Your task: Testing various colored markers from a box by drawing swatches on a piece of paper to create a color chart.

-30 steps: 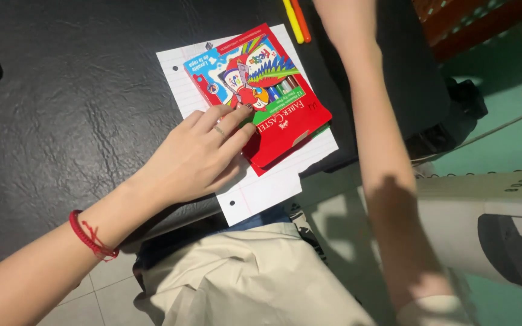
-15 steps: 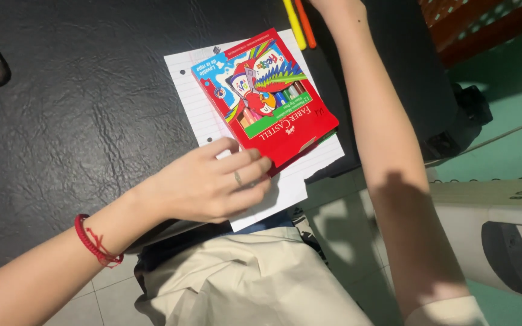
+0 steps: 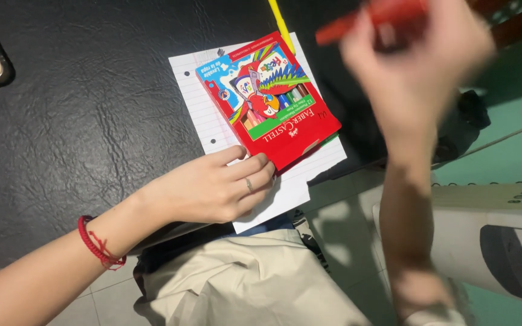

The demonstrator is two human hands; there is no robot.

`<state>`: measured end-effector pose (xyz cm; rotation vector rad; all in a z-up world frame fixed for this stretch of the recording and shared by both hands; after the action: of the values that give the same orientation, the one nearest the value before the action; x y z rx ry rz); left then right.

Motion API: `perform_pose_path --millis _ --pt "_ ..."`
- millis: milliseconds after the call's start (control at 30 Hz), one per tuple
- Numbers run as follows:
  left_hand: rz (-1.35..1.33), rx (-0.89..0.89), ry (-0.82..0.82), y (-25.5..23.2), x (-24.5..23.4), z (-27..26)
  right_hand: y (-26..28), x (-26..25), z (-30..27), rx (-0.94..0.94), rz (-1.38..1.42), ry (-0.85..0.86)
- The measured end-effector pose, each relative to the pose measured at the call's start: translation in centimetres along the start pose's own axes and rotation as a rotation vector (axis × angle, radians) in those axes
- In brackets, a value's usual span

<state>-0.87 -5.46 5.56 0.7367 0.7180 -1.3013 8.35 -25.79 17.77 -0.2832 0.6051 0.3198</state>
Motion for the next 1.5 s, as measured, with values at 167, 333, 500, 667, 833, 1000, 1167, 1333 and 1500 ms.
perform_pose_path --millis 167,333,500,667,833,1000,1167,1333,1500 --pt "-0.009 0.017 0.024 -0.2 0.3 0.0 -0.8 -4.8 -11.3 0.192 0.858 -0.043" --pt "-0.06 -0.01 -0.013 -0.1 -0.1 0.3 2.2 -6.4 -16.1 0.401 0.825 -0.183" --pt "-0.324 -0.384 -0.159 1.1 -1.3 1.4 4.7 -4.5 -18.0 0.684 0.816 0.16" --pt "-0.452 -0.476 -0.13 -0.4 0.2 3.5 6.3 -4.5 -14.5 0.561 0.89 0.274" --pt "-0.814 -0.657 0.127 1.0 2.5 5.5 3.7 -3.8 -10.6 0.408 1.085 0.319" --pt "-1.443 -0.959 0.245 3.1 4.5 7.7 0.8 -4.8 -8.9 0.032 1.294 0.283" --pt "-1.356 -0.876 0.249 4.6 4.1 9.9 -1.2 -4.5 -8.3 0.06 1.281 0.221" --pt "-1.068 -0.691 0.145 5.0 2.8 10.2 -2.5 -3.1 -10.1 0.292 1.136 0.192" --pt "-1.19 -0.837 -0.039 3.3 2.1 7.8 -1.5 -2.7 -11.7 0.663 1.157 0.209"
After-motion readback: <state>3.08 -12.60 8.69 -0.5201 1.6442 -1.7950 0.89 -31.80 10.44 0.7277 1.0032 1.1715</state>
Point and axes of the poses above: each hand's wrist, its own z-axis towards the middle knuckle, its own x-axis out of the palm, y = z × x, the point moved 7 cm from there along z, towards the middle knuckle, and after that the axes turned 14 degrees about -z, right-handed, at the moved point
